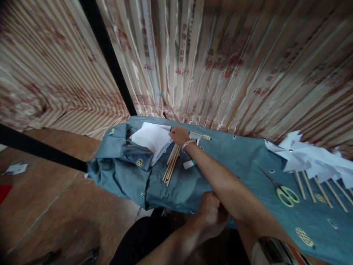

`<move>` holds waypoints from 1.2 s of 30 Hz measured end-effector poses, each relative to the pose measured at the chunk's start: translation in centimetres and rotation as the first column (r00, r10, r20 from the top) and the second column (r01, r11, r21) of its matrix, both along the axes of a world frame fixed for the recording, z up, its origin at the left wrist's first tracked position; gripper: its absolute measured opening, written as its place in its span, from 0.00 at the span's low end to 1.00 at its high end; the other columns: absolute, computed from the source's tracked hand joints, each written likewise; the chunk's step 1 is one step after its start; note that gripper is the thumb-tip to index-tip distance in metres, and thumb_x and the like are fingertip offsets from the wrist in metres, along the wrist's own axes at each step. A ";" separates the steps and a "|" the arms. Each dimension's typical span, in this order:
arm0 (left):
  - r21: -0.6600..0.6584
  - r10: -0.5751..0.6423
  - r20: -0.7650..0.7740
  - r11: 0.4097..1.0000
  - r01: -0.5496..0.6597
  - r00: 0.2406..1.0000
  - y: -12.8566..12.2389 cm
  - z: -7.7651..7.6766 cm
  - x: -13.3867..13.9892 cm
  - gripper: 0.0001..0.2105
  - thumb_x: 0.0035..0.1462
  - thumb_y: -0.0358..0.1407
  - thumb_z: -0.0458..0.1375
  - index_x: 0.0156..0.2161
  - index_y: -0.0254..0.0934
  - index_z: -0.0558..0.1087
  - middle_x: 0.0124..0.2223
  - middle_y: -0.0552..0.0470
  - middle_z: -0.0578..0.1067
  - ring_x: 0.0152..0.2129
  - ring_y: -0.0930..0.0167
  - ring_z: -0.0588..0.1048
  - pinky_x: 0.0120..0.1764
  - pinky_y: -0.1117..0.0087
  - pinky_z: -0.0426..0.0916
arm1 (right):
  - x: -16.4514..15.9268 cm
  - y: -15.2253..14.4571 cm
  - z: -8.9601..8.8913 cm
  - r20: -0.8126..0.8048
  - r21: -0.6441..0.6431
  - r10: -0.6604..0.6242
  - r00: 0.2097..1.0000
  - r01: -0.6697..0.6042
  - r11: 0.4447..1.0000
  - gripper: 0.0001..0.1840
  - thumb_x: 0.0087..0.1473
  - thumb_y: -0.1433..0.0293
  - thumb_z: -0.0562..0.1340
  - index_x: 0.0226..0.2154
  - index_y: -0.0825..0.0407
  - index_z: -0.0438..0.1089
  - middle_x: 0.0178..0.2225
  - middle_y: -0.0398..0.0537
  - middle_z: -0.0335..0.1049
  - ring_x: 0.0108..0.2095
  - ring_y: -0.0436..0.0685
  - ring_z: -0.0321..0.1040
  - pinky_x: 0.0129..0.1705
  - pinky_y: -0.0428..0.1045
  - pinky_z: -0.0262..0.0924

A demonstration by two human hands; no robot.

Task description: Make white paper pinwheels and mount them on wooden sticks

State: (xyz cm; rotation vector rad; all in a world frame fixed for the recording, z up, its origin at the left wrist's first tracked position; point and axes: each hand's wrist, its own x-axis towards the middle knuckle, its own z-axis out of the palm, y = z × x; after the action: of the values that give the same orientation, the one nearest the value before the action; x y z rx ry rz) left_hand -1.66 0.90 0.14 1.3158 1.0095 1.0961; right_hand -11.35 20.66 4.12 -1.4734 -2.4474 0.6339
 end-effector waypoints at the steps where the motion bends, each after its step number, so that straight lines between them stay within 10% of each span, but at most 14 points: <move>1: 0.025 0.016 -0.035 1.000 -0.015 0.999 0.0 0.1 0.0 0.07 0.53 0.27 0.54 0.29 0.32 0.74 0.30 0.48 0.77 0.32 0.66 0.76 0.34 0.71 0.68 | 0.0 -0.4 0.2 0.020 0.034 0.003 1.000 -0.004 0.999 0.13 0.55 0.73 0.57 0.31 0.58 0.79 0.35 0.58 0.79 0.40 0.62 0.74 0.43 0.51 0.62; 6: -0.010 0.003 -0.163 1.000 -0.005 0.987 0.0 0.5 -0.1 0.07 0.52 0.27 0.55 0.26 0.33 0.75 0.29 0.50 0.77 0.30 0.67 0.76 0.33 0.72 0.67 | 0.5 -1.7 1.5 0.020 0.158 -0.009 1.000 0.006 0.987 0.17 0.59 0.72 0.53 0.34 0.60 0.77 0.40 0.67 0.76 0.45 0.67 0.71 0.47 0.56 0.59; 15: -0.058 0.072 -0.192 0.995 -0.085 0.979 0.4 0.8 -1.1 0.10 0.53 0.28 0.56 0.34 0.36 0.80 0.32 0.51 0.79 0.28 0.71 0.73 0.35 0.71 0.69 | 8.2 -0.6 4.0 -0.350 0.127 -0.143 0.926 0.198 0.972 0.16 0.57 0.65 0.54 0.30 0.55 0.74 0.25 0.46 0.73 0.25 0.52 0.70 0.29 0.46 0.63; 19: -0.049 0.110 -0.144 0.992 -0.118 0.983 0.3 1.3 -1.7 0.10 0.54 0.30 0.56 0.37 0.36 0.80 0.33 0.50 0.79 0.27 0.72 0.73 0.35 0.72 0.68 | 16.0 -3.4 2.6 -0.802 -0.254 -0.396 0.447 0.345 0.903 0.14 0.39 0.59 0.68 0.26 0.52 0.73 0.20 0.40 0.70 0.21 0.48 0.65 0.26 0.45 0.63; 23: -0.085 0.127 -0.121 0.987 -0.138 0.984 -0.1 1.2 -1.9 0.09 0.53 0.32 0.57 0.35 0.35 0.80 0.30 0.52 0.78 0.25 0.73 0.71 0.30 0.74 0.65 | 23.0 -8.3 -0.2 -0.768 -0.391 -0.570 0.290 0.493 0.777 0.17 0.33 0.57 0.71 0.25 0.51 0.73 0.20 0.41 0.70 0.20 0.49 0.64 0.23 0.46 0.61; 29: 0.011 0.047 -0.257 0.999 -0.045 0.965 -1.3 0.2 -1.6 0.08 0.54 0.35 0.59 0.28 0.34 0.78 0.24 0.54 0.74 0.22 0.74 0.69 0.28 0.74 0.62 | 28.7 -12.9 -3.4 -0.703 -0.443 -0.663 0.260 0.569 0.693 0.19 0.30 0.55 0.73 0.22 0.51 0.73 0.16 0.42 0.69 0.17 0.49 0.63 0.19 0.47 0.61; 36: 0.249 0.073 -0.535 0.966 0.075 0.841 -1.9 -0.4 -1.9 0.04 0.57 0.32 0.59 0.35 0.36 0.76 0.32 0.51 0.76 0.33 0.69 0.73 0.38 0.69 0.68 | 32.4 -13.2 -3.3 -0.630 -0.448 -0.693 0.350 0.565 0.692 0.21 0.27 0.55 0.74 0.21 0.53 0.74 0.16 0.42 0.69 0.17 0.48 0.62 0.20 0.45 0.59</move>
State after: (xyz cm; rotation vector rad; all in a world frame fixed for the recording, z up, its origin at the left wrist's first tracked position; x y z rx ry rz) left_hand -3.55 -0.98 -0.23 1.9109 1.3034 0.8875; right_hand 21.02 7.49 0.86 -1.5763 -1.0378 0.9960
